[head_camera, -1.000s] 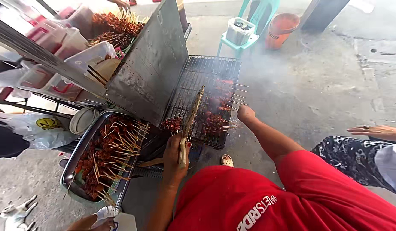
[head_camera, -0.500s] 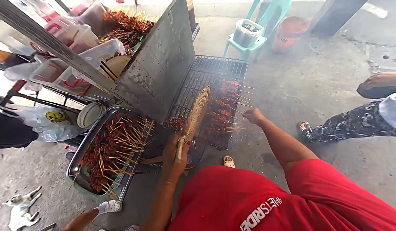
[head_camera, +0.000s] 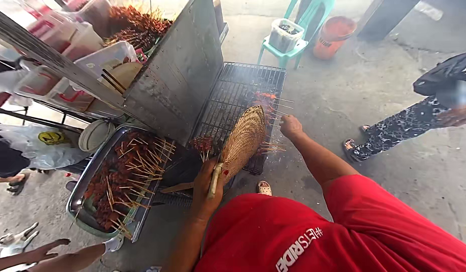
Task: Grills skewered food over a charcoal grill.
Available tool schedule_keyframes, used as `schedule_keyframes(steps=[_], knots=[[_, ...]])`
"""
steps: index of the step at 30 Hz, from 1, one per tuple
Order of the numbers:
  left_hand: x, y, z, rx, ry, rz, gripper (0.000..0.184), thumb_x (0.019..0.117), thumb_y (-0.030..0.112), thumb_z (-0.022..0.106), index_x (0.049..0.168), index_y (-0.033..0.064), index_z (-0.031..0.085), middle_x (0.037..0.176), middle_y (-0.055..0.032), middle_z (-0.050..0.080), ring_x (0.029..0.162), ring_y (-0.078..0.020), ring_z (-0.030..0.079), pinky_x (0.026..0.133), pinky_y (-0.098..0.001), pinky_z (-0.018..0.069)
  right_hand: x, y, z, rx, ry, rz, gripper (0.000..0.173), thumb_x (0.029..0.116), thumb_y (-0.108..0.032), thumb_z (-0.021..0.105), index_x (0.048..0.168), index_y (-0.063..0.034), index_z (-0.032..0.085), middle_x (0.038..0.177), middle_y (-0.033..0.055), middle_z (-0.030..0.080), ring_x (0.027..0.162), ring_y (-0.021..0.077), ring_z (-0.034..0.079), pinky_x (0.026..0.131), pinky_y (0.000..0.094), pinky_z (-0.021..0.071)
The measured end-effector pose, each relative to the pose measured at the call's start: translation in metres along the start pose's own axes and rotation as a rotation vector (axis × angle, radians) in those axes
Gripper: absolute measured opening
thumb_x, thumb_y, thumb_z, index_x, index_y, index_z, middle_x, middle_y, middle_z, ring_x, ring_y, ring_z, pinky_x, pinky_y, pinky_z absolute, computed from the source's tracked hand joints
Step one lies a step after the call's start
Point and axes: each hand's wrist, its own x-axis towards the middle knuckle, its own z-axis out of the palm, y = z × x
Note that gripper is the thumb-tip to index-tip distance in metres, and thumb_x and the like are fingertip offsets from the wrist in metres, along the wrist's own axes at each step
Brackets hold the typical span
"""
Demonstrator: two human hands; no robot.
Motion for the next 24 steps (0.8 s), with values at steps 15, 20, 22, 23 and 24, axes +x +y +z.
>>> schedule_keyframes(steps=[15,20,22,23,24], knots=[[-0.003,-0.003,0.001,0.067,-0.004,0.038,0.036,0.0973,0.018,0.062,0.126,-0.0033,0.065,0.117,-0.0148,0.069,0.107,-0.0143,0.067,0.095,-0.0285,0.0557,-0.009,0.001,0.019,-0.202,-0.317,-0.032,0.022,0.0956,-0.009,0.064,0.111,0.0047,0.071,0.121,0.0285,0.067,0.118,0.0472,0.063,0.095,0.0691,0.0493],[0.009,-0.005,0.006,0.116,0.043,0.043,0.036,0.0965,0.017,0.063,0.125,-0.0049,0.065,0.116,-0.0176,0.068,0.106,-0.0181,0.067,0.094,-0.0312,0.0558,-0.009,-0.014,0.008,-0.233,-0.32,0.027,0.023,0.0978,-0.012,0.061,0.11,0.0061,0.069,0.121,0.0277,0.068,0.117,0.0452,0.064,0.093,0.0666,0.0509],[0.009,-0.002,0.017,0.061,-0.007,0.071,0.036,0.0976,0.018,0.064,0.126,-0.0037,0.066,0.116,-0.0167,0.068,0.106,-0.0188,0.067,0.093,-0.0329,0.057,-0.012,-0.019,0.009,-0.198,-0.307,0.042,0.025,0.0987,-0.013,0.061,0.113,0.0063,0.068,0.123,0.0282,0.067,0.119,0.0458,0.063,0.095,0.0665,0.0498],[0.008,0.001,0.019,0.005,-0.057,0.092,0.036,0.0985,0.018,0.064,0.127,-0.0038,0.065,0.118,-0.0158,0.068,0.107,-0.0168,0.067,0.095,-0.0315,0.057,-0.012,-0.021,0.011,-0.165,-0.297,0.05,0.027,0.0997,-0.014,0.06,0.116,0.0065,0.067,0.124,0.0288,0.066,0.12,0.0462,0.063,0.097,0.0668,0.0488],[0.008,0.004,0.018,-0.037,-0.083,0.108,0.036,0.098,0.016,0.064,0.127,-0.0047,0.064,0.118,-0.0154,0.069,0.108,-0.0147,0.067,0.097,-0.0296,0.056,-0.012,-0.02,0.012,-0.132,-0.279,0.048,0.029,0.1008,-0.015,0.06,0.119,0.006,0.067,0.126,0.029,0.066,0.121,0.0467,0.062,0.098,0.0677,0.0481]])
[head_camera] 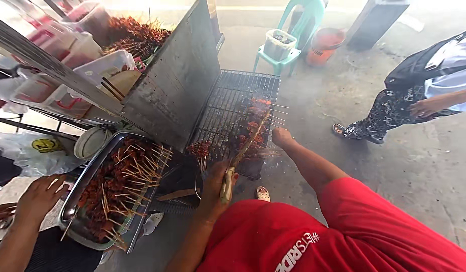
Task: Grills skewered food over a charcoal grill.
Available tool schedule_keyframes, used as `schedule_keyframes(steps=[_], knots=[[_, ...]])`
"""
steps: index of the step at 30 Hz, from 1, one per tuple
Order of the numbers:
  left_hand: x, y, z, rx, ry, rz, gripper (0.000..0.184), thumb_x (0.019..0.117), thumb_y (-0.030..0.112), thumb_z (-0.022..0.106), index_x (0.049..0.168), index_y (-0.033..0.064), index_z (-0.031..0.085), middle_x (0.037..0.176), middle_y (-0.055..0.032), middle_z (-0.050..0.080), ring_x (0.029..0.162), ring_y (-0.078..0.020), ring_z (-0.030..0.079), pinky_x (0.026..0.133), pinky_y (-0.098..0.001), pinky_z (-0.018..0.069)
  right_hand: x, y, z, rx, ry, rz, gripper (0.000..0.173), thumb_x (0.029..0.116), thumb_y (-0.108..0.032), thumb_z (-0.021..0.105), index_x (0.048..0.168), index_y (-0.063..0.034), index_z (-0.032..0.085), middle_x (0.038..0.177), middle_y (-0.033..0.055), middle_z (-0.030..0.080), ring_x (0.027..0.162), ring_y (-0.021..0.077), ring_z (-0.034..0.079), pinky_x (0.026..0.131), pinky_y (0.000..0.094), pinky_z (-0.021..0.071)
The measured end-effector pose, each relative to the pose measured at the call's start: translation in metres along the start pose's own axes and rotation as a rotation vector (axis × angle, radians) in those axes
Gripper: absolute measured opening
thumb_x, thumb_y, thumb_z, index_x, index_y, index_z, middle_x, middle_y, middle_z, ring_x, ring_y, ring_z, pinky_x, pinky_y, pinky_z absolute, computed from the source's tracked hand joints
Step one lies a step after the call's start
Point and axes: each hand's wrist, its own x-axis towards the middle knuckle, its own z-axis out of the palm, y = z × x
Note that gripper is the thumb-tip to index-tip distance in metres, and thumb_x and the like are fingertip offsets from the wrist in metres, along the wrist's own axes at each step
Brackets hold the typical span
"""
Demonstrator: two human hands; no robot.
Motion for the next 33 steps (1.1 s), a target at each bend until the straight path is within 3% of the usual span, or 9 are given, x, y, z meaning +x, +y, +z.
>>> schedule_keyframes(steps=[2,5,10,15,19,23,26,29,33], knots=[[0.001,-0.004,-0.009,0.049,0.062,0.001,0.036,0.0965,0.016,0.063,0.125,-0.0051,0.065,0.116,-0.0153,0.07,0.108,-0.0146,0.068,0.097,-0.0296,0.0556,0.001,0.002,-0.003,0.057,0.054,-0.012,0.032,0.1017,-0.019,0.059,0.122,0.0048,0.067,0.125,0.0295,0.066,0.119,0.0479,0.063,0.097,0.0697,0.0482],[0.0,-0.014,-0.017,0.218,0.174,-0.058,0.038,0.0972,0.019,0.062,0.127,-0.0038,0.065,0.117,-0.0192,0.068,0.107,-0.0239,0.068,0.092,-0.0379,0.0572,0.0,0.006,-0.01,0.04,0.087,0.002,0.029,0.1018,-0.016,0.057,0.123,0.0028,0.064,0.123,0.0291,0.067,0.118,0.0477,0.064,0.094,0.0676,0.0503],[-0.001,0.004,-0.005,-0.005,0.047,-0.069,0.034,0.0954,0.013,0.063,0.123,-0.0071,0.065,0.11,-0.0127,0.071,0.1,-0.0079,0.068,0.092,-0.0237,0.0554,0.015,0.009,-0.01,0.035,0.03,0.063,0.03,0.1017,-0.017,0.059,0.119,0.0058,0.068,0.128,0.0294,0.065,0.124,0.047,0.06,0.1,0.0675,0.047],[0.001,-0.011,-0.006,0.133,0.127,-0.055,0.035,0.0981,0.018,0.061,0.125,-0.0035,0.065,0.114,-0.0164,0.068,0.105,-0.0197,0.067,0.092,-0.0342,0.0569,0.025,0.007,-0.011,0.017,0.071,0.082,0.029,0.1004,-0.02,0.06,0.112,0.0048,0.069,0.122,0.0283,0.067,0.118,0.0461,0.064,0.093,0.0676,0.0515],[-0.002,0.001,-0.005,-0.018,0.016,-0.018,0.034,0.098,0.016,0.062,0.124,-0.0047,0.065,0.114,-0.0132,0.07,0.105,-0.0114,0.068,0.095,-0.0272,0.056,0.019,0.009,-0.011,0.094,0.182,0.042,0.035,0.1005,-0.023,0.061,0.123,0.0027,0.065,0.12,0.0294,0.068,0.114,0.0491,0.065,0.091,0.0702,0.0516],[-0.002,-0.014,-0.022,0.218,0.146,-0.1,0.036,0.0982,0.02,0.062,0.127,-0.0018,0.065,0.115,-0.0186,0.069,0.105,-0.0241,0.068,0.092,-0.04,0.0574,-0.005,0.009,-0.006,0.05,-0.034,-0.06,0.034,0.101,-0.025,0.063,0.103,0.0071,0.072,0.112,0.0299,0.07,0.111,0.0473,0.066,0.094,0.0693,0.049],[-0.004,-0.005,-0.015,0.064,0.09,-0.094,0.034,0.0969,0.016,0.063,0.125,-0.0035,0.065,0.114,-0.0149,0.069,0.105,-0.0153,0.068,0.094,-0.0311,0.0568,0.0,0.015,0.002,0.006,-0.238,-0.095,0.034,0.1008,-0.026,0.064,0.106,0.0067,0.073,0.113,0.0273,0.069,0.108,0.0407,0.066,0.095,0.0625,0.0476],[-0.002,-0.001,-0.015,-0.032,0.061,-0.082,0.035,0.0957,0.014,0.064,0.124,-0.0067,0.064,0.111,-0.0129,0.071,0.102,-0.0072,0.068,0.094,-0.0234,0.055,-0.001,0.015,0.006,0.074,-0.295,-0.083,0.028,0.1003,-0.022,0.066,0.111,0.0039,0.071,0.105,0.0214,0.067,0.086,0.0284,0.061,0.082,0.0506,0.0488],[0.0,-0.012,-0.015,0.074,0.115,-0.091,0.036,0.0974,0.018,0.063,0.127,-0.0037,0.065,0.114,-0.0146,0.07,0.104,-0.013,0.068,0.094,-0.028,0.0554,0.008,0.015,0.01,0.105,-0.245,-0.09,0.028,0.1015,-0.017,0.062,0.113,0.0069,0.07,0.116,0.0278,0.067,0.109,0.0393,0.064,0.097,0.0599,0.0469]])
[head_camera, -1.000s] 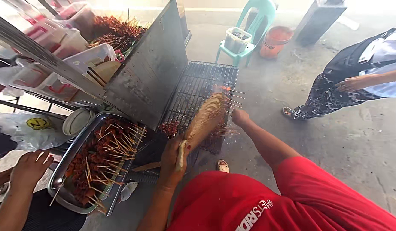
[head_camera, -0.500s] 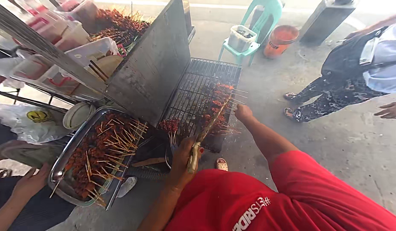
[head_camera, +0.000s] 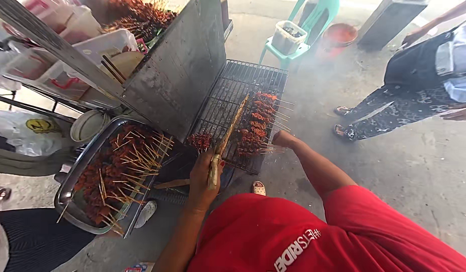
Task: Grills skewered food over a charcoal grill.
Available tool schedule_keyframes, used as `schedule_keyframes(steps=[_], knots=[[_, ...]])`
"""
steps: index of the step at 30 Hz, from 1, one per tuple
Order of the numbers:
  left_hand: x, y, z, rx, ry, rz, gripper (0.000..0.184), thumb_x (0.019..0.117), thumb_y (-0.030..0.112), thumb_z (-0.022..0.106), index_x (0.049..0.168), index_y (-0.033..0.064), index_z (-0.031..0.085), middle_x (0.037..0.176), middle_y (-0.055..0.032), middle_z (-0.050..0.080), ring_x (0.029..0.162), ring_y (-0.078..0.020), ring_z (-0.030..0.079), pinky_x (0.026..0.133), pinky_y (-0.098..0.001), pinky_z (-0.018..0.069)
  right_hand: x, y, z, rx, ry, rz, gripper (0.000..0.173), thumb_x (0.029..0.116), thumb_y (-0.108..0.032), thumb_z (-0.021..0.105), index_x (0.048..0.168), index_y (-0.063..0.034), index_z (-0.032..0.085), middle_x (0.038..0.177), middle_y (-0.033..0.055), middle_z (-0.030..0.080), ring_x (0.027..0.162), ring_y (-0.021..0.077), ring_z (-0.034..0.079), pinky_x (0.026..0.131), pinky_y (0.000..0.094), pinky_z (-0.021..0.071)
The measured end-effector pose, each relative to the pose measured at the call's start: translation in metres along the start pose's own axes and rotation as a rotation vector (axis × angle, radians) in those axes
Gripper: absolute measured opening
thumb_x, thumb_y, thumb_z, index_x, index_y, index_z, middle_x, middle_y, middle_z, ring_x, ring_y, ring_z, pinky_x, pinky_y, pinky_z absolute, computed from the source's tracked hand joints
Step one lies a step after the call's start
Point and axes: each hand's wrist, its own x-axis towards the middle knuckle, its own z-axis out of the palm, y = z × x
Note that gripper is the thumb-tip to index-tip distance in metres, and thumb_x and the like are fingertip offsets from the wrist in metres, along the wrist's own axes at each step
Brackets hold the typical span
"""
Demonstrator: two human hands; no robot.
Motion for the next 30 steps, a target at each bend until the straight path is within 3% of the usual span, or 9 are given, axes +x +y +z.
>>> schedule_keyframes(steps=[2,5,10,15,17,21,24,27,30], knots=[[-0.003,0.001,0.008,-0.036,-0.032,0.011,0.035,0.0978,0.017,0.063,0.126,-0.0034,0.065,0.116,-0.014,0.07,0.106,-0.0138,0.068,0.095,-0.0291,0.0559,0.001,-0.003,-0.002,-0.023,0.099,-0.006,0.029,0.1025,-0.018,0.059,0.11,0.0078,0.07,0.118,0.0308,0.067,0.116,0.0462,0.063,0.099,0.0666,0.0462],[-0.006,0.004,0.017,-0.108,-0.084,0.033,0.036,0.097,0.014,0.064,0.127,-0.0057,0.064,0.115,-0.0147,0.069,0.105,-0.0132,0.068,0.095,-0.0279,0.0561,0.008,-0.01,-0.003,-0.091,0.205,0.039,0.03,0.1017,-0.021,0.058,0.104,0.0048,0.072,0.114,0.029,0.07,0.113,0.0471,0.066,0.093,0.0707,0.0495],[-0.001,-0.006,-0.001,0.097,0.06,0.013,0.036,0.0991,0.022,0.061,0.125,-0.0027,0.066,0.114,-0.0168,0.07,0.104,-0.0182,0.069,0.092,-0.0329,0.0571,0.017,-0.005,-0.006,-0.088,0.26,0.044,0.029,0.0988,-0.024,0.064,0.101,0.0029,0.073,0.11,0.0273,0.071,0.109,0.0463,0.067,0.09,0.0704,0.0508],[-0.008,0.003,0.004,-0.046,-0.013,0.006,0.037,0.0975,0.019,0.064,0.125,-0.0052,0.065,0.116,-0.0151,0.07,0.106,-0.013,0.068,0.095,-0.0277,0.0556,0.002,-0.005,-0.004,0.033,0.355,0.027,0.032,0.1043,-0.02,0.057,0.126,0.0013,0.066,0.121,0.0298,0.067,0.116,0.049,0.064,0.096,0.0676,0.0492],[-0.004,0.003,0.0,-0.066,-0.002,0.004,0.036,0.097,0.018,0.064,0.125,-0.0052,0.065,0.114,-0.0133,0.071,0.106,-0.0097,0.067,0.097,-0.0252,0.0546,-0.005,-0.014,-0.005,0.012,0.35,0.101,0.03,0.102,-0.018,0.059,0.122,0.002,0.066,0.12,0.0292,0.067,0.116,0.0486,0.064,0.094,0.068,0.0502],[-0.002,-0.006,-0.006,0.093,0.069,-0.026,0.037,0.0982,0.021,0.061,0.128,-0.0021,0.065,0.115,-0.0164,0.069,0.105,-0.0195,0.068,0.092,-0.0343,0.0566,-0.009,-0.02,-0.006,-0.114,0.268,0.063,0.029,0.1001,-0.02,0.063,0.11,0.0061,0.069,0.116,0.0298,0.068,0.114,0.0479,0.065,0.092,0.0684,0.0504],[-0.007,0.001,0.002,-0.018,-0.019,0.021,0.036,0.097,0.016,0.063,0.128,-0.0028,0.065,0.117,-0.015,0.069,0.108,-0.017,0.067,0.096,-0.0318,0.0562,-0.006,-0.012,-0.001,-0.177,0.183,0.084,0.024,0.0979,-0.012,0.062,0.11,0.0065,0.07,0.122,0.0297,0.067,0.119,0.0474,0.062,0.095,0.069,0.0485],[-0.004,0.0,-0.004,-0.029,0.013,0.025,0.036,0.0966,0.016,0.064,0.126,-0.0046,0.065,0.114,-0.0146,0.071,0.106,-0.0127,0.069,0.095,-0.0276,0.0559,-0.008,-0.011,-0.002,-0.202,0.143,0.069,0.025,0.1003,-0.012,0.057,0.113,0.0044,0.07,0.125,0.029,0.066,0.122,0.0477,0.061,0.098,0.0693,0.0464],[0.0,-0.003,-0.007,0.062,0.045,0.001,0.036,0.0971,0.02,0.062,0.126,-0.0019,0.066,0.114,-0.0149,0.07,0.105,-0.017,0.068,0.093,-0.032,0.0564,-0.008,-0.009,-0.003,-0.208,0.137,0.046,0.025,0.101,-0.012,0.057,0.116,0.0043,0.07,0.126,0.0289,0.066,0.123,0.0474,0.06,0.1,0.0684,0.0461]])
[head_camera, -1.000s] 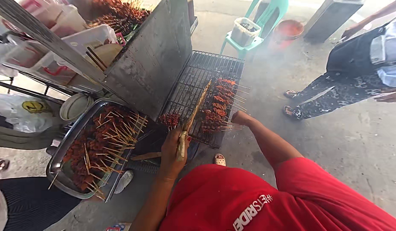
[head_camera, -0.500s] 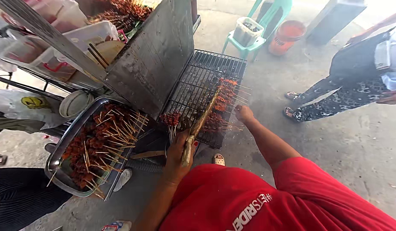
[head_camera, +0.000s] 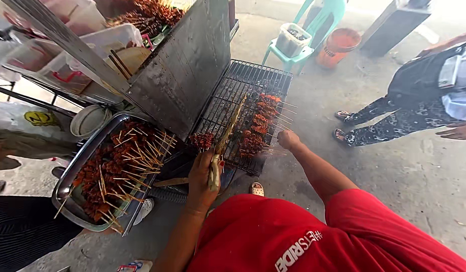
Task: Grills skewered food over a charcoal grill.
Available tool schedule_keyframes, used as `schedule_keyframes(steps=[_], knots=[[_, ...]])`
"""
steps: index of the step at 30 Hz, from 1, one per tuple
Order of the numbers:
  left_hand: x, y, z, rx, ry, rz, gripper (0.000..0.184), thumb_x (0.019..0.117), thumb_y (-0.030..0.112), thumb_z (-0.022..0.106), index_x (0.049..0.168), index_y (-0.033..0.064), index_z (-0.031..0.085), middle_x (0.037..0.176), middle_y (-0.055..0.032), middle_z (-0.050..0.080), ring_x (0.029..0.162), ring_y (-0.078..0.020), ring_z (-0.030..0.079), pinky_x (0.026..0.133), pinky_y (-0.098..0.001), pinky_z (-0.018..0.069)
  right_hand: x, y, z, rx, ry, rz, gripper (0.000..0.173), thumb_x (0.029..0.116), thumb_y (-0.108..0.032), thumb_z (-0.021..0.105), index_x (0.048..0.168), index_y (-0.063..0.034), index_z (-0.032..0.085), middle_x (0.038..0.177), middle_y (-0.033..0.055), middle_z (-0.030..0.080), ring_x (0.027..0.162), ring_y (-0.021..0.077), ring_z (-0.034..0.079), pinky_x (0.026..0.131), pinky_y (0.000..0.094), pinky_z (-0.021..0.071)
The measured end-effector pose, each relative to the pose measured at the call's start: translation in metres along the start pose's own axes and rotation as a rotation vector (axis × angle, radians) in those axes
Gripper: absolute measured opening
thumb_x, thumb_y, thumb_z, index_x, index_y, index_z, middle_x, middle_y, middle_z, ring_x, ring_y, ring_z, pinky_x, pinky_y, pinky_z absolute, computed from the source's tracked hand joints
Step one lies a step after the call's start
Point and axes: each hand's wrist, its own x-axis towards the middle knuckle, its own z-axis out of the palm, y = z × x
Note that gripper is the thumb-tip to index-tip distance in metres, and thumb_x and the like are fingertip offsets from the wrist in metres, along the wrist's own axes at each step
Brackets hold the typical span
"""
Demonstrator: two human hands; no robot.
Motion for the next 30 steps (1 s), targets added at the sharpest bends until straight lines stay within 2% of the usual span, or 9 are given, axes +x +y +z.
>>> schedule_keyframes(steps=[4,6,11,14,18,20,23,27,30], knots=[[-0.005,0.01,0.011,-0.13,-0.114,0.043,0.035,0.0984,0.017,0.063,0.127,-0.0027,0.066,0.117,-0.0138,0.069,0.107,-0.0145,0.068,0.096,-0.0294,0.0561,0.004,0.0,-0.004,-0.024,-0.006,-0.059,0.023,0.1001,-0.01,0.059,0.114,0.0024,0.072,0.123,0.0271,0.068,0.121,0.0459,0.062,0.1,0.0681,0.0467],[-0.004,0.006,0.009,-0.136,-0.091,0.033,0.035,0.0958,0.013,0.063,0.126,-0.004,0.066,0.116,-0.0142,0.07,0.107,-0.0141,0.068,0.096,-0.0289,0.0555,0.003,0.0,-0.006,-0.033,-0.021,-0.042,0.023,0.1005,-0.011,0.059,0.114,0.0025,0.071,0.124,0.0272,0.067,0.122,0.0455,0.061,0.1,0.0675,0.0462],[-0.002,0.0,0.006,-0.019,-0.02,-0.013,0.035,0.0982,0.019,0.062,0.127,-0.001,0.066,0.115,-0.0151,0.069,0.106,-0.0205,0.067,0.094,-0.0369,0.0563,0.005,0.008,-0.003,-0.011,-0.008,-0.047,0.022,0.0993,-0.008,0.059,0.113,0.0048,0.071,0.124,0.0287,0.067,0.123,0.0465,0.061,0.102,0.0674,0.0455],[-0.004,0.009,0.008,-0.15,-0.122,0.03,0.034,0.0977,0.018,0.063,0.126,-0.0021,0.066,0.114,-0.0131,0.07,0.105,-0.014,0.068,0.094,-0.0299,0.0564,0.001,0.007,-0.009,-0.02,-0.04,-0.045,0.025,0.1015,-0.012,0.059,0.116,0.0042,0.071,0.127,0.0283,0.066,0.126,0.046,0.059,0.104,0.0671,0.0438],[0.0,-0.003,-0.003,-0.003,0.013,-0.014,0.035,0.0978,0.021,0.062,0.125,-0.0007,0.067,0.112,-0.0144,0.071,0.103,-0.0187,0.069,0.091,-0.0359,0.0575,-0.001,0.015,-0.013,0.052,-0.002,-0.09,0.031,0.1002,-0.022,0.066,0.113,0.0061,0.071,0.12,0.0298,0.068,0.12,0.0475,0.062,0.102,0.068,0.0444],[-0.002,-0.005,0.002,0.012,0.016,-0.02,0.035,0.0987,0.023,0.062,0.126,0.0005,0.066,0.114,-0.0147,0.069,0.103,-0.0211,0.068,0.09,-0.0382,0.0573,0.0,0.012,-0.013,0.086,0.079,-0.068,0.029,0.1042,-0.02,0.059,0.117,0.0031,0.071,0.119,0.0284,0.069,0.119,0.0469,0.063,0.101,0.067,0.0461],[-0.008,0.005,0.011,-0.131,-0.092,-0.001,0.035,0.0972,0.016,0.064,0.127,-0.0027,0.066,0.114,-0.0139,0.07,0.104,-0.0155,0.068,0.094,-0.0313,0.057,0.001,0.001,-0.01,0.102,0.143,0.048,0.031,0.1034,-0.016,0.057,0.13,-0.002,0.066,0.126,0.0274,0.067,0.122,0.0469,0.062,0.099,0.0672,0.0475],[-0.004,-0.002,0.005,-0.067,-0.026,-0.018,0.035,0.0971,0.018,0.063,0.126,-0.0014,0.066,0.111,-0.0129,0.071,0.102,-0.0143,0.069,0.092,-0.0305,0.0566,0.006,-0.003,-0.007,0.04,0.107,0.106,0.023,0.0984,-0.011,0.059,0.113,0.0034,0.069,0.121,0.0285,0.067,0.119,0.0475,0.063,0.093,0.0685,0.0494],[-0.004,-0.009,-0.005,0.006,0.022,-0.014,0.037,0.0976,0.02,0.062,0.127,-0.002,0.065,0.111,-0.0135,0.07,0.102,-0.0142,0.069,0.092,-0.0288,0.0565,0.005,0.006,-0.008,0.0,0.074,0.073,0.021,0.0977,-0.01,0.062,0.111,0.0051,0.069,0.121,0.0293,0.067,0.118,0.048,0.063,0.094,0.0692,0.0489]])
